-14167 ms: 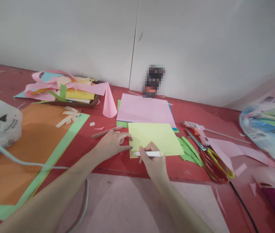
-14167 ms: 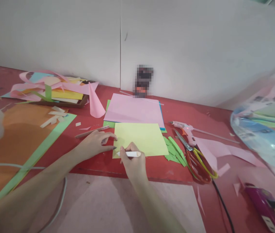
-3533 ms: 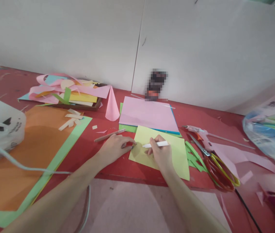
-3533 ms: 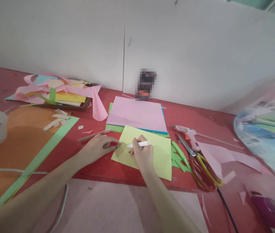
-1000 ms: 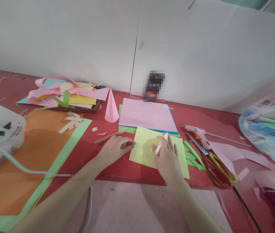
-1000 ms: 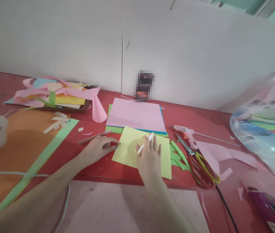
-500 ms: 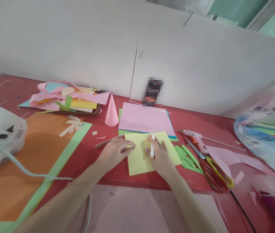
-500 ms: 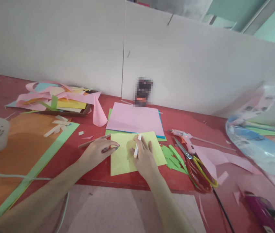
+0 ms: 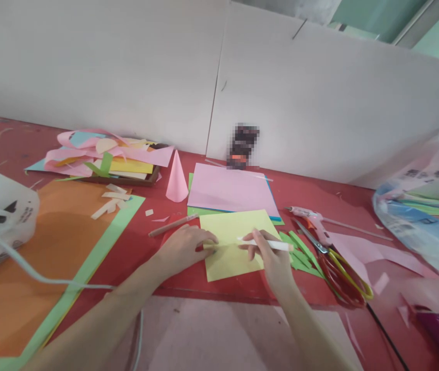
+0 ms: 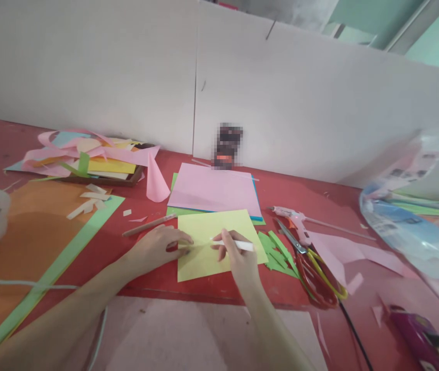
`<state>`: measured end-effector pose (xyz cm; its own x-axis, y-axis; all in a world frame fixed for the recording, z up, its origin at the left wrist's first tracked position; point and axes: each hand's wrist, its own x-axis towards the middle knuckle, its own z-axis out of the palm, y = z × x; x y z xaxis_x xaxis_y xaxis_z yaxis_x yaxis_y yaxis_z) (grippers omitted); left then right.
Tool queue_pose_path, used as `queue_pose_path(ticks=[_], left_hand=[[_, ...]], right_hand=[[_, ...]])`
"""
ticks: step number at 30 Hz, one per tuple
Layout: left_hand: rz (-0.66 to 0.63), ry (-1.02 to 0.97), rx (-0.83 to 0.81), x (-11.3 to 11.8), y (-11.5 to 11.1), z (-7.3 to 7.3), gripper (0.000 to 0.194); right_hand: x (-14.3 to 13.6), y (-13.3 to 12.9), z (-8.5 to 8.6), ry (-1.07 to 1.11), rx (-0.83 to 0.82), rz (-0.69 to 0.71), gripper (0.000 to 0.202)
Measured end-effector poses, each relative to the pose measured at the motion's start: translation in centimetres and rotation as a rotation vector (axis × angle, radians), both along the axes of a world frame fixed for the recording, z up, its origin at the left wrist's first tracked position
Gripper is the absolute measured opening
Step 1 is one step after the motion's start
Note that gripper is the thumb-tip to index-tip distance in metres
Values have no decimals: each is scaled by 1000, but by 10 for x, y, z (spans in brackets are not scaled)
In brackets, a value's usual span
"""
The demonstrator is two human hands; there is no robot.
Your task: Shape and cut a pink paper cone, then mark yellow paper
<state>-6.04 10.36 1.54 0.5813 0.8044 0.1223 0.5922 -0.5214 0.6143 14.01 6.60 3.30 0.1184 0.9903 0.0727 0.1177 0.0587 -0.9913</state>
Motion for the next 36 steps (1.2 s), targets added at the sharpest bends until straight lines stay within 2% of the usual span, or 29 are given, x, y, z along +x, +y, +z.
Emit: queue_pose_path(ticks=[3,7,11,15,19,24,36], left_hand=[[11,-13,-7,1,-1,2,20],[32,-42,-24,2,-3,5,22],[-45,-6,-1,4,-3,3,20],[-32,30,-18,4,-3,0,25],[-37,43,-5,5,-3,0,27],[-8,6,-19,5,-2,2,18],[48,-7,-59,3,0,0,21]], right_hand=[[0,3,-13,94,-78,-2,29],[0,6,-21,39,-96,71,23],[-2,1,-17,44,-17,35,21],[-6,-5,-11,27,65,52,22],[-7,-3,-12,-56,-27,141,26],[-4,2,-17,-79,-52,24,35],[-7,3,-14,-157,-106,21,36]])
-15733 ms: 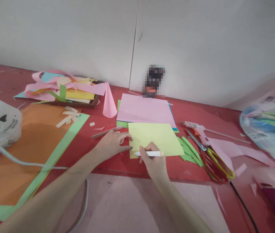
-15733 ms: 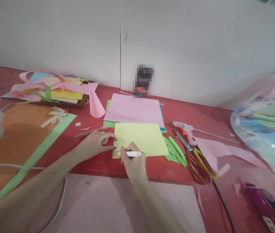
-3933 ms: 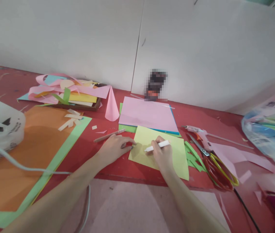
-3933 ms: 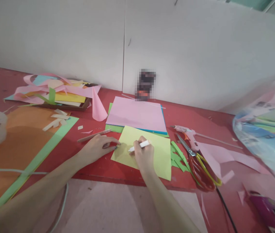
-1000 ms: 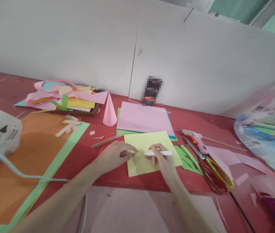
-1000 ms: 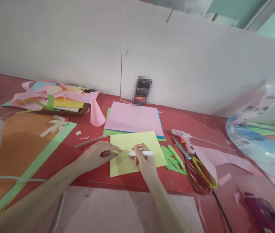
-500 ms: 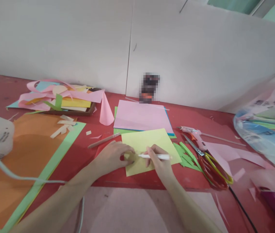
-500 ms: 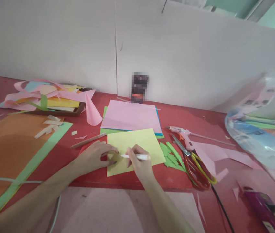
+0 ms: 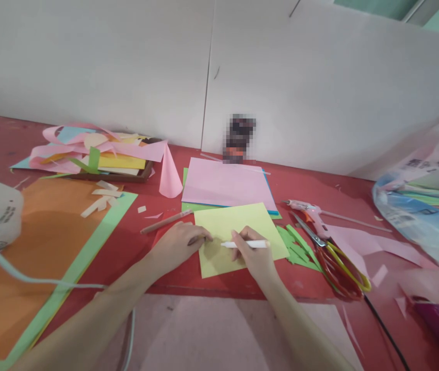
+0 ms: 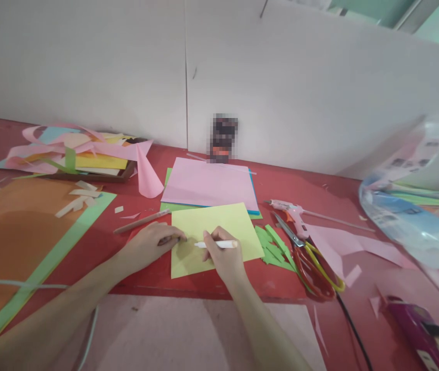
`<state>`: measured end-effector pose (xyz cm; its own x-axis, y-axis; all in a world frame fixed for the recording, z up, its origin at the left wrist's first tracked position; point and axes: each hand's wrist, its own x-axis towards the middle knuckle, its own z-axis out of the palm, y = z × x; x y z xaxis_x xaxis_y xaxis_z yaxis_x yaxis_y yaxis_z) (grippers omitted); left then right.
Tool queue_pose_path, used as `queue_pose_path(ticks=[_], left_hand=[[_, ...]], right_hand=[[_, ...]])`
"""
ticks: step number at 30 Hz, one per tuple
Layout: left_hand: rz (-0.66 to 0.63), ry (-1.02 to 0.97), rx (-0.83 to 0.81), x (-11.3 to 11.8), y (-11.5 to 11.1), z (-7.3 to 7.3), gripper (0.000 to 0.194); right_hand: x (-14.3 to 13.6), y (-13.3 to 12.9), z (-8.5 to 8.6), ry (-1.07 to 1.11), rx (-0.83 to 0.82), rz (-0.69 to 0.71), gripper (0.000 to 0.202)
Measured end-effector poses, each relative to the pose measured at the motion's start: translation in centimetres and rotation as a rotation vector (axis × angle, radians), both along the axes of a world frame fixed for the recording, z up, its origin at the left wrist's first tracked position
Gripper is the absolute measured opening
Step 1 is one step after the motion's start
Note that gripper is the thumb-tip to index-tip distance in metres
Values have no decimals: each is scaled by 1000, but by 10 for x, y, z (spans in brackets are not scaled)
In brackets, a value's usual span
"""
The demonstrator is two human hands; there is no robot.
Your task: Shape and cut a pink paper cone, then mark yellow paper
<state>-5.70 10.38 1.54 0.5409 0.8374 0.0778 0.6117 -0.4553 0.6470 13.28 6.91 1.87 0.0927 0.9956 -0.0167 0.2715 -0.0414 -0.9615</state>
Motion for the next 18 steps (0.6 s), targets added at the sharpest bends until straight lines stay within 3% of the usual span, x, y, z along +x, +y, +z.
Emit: queue_pose_path(ticks=[18], left_hand=[[-9,20,-9,0,0,2,21]], right_hand=[[2,2,-7,-5,-10,18,35]])
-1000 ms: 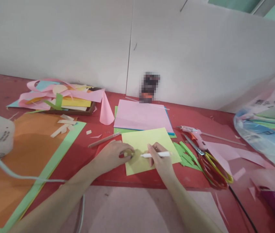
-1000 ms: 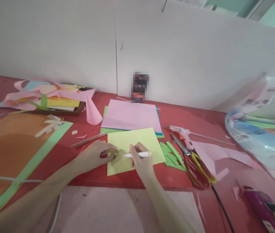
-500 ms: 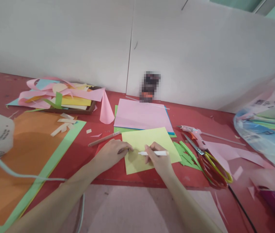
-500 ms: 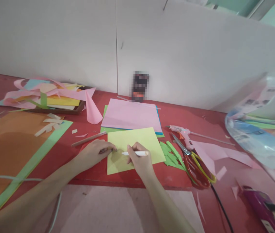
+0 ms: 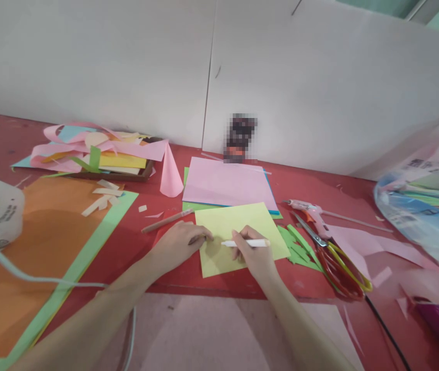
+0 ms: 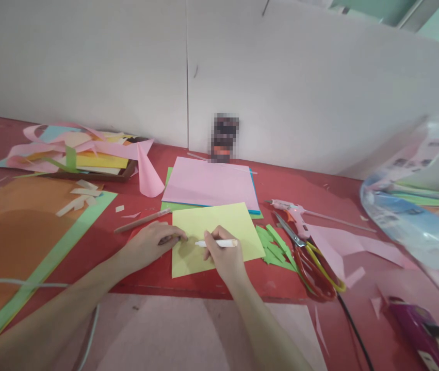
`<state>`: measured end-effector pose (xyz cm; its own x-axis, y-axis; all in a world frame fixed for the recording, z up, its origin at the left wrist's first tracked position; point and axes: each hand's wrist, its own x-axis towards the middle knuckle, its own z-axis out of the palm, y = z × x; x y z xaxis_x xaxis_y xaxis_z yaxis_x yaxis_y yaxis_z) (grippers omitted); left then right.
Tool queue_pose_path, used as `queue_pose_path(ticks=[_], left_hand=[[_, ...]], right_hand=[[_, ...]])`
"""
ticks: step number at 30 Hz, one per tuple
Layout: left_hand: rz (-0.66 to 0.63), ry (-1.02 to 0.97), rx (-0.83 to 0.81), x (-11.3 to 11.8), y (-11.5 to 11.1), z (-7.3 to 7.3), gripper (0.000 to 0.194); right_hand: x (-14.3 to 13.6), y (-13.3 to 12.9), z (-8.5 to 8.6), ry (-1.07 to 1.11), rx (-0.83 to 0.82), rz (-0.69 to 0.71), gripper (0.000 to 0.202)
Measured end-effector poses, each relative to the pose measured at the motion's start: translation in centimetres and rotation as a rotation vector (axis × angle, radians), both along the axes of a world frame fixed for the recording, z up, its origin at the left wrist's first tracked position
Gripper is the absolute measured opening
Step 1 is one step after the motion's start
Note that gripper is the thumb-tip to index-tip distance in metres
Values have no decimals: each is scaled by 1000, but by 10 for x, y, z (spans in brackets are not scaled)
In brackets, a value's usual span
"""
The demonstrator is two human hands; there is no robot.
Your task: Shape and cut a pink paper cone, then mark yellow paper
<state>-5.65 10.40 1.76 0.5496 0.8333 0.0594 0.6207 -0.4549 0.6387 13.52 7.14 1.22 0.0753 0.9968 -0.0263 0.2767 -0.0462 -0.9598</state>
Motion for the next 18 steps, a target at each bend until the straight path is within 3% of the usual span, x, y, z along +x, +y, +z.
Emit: queue_pose_path(ticks=[18], left_hand=[[-9,-30,-2,-1,1,-3,21]], right_hand=[[1,0,-2,-12,-10,36,35]])
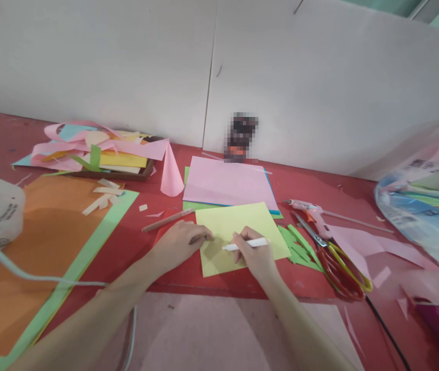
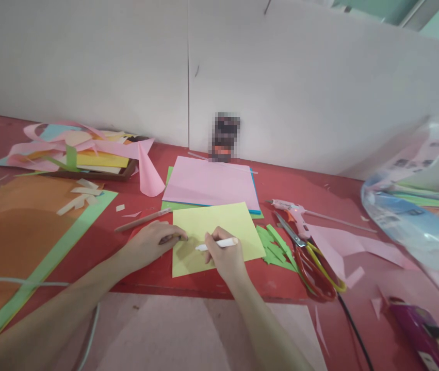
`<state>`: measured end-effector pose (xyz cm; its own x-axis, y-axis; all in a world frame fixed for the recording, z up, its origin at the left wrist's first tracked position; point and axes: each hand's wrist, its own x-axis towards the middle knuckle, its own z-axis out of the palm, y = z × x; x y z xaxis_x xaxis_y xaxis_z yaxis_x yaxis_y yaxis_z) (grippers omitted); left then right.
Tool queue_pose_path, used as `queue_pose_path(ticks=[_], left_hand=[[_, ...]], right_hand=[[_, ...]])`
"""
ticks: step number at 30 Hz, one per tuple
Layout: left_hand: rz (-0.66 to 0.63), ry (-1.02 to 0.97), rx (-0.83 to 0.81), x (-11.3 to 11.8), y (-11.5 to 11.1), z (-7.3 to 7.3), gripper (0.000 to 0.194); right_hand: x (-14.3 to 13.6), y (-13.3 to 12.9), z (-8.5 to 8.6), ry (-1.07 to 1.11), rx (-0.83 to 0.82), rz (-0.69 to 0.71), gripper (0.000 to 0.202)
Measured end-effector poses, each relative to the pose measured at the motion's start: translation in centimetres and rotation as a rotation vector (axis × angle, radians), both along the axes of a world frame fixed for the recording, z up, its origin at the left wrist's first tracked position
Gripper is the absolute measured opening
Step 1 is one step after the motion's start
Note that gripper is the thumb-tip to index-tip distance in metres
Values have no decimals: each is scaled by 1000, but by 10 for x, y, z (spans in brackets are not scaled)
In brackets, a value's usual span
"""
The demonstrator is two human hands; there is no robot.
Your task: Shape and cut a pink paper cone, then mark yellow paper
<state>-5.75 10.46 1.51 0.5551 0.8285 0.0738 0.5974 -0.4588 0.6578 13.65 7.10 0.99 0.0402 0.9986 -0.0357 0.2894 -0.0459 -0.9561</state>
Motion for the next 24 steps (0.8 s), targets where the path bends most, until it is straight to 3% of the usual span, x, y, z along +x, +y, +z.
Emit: queue_pose_path(ticks=[12,17,24], left_hand=[[-3,-3,8,0,0,-2,21],[-4,7,18,-1,1,-3,22],[-6,5,8,0,0,0,22]], right_hand=[[0,0,0,3,4,1,35],[-2,0,2,8,27,-75,33],[-2,0,3,8,1,-28,36]])
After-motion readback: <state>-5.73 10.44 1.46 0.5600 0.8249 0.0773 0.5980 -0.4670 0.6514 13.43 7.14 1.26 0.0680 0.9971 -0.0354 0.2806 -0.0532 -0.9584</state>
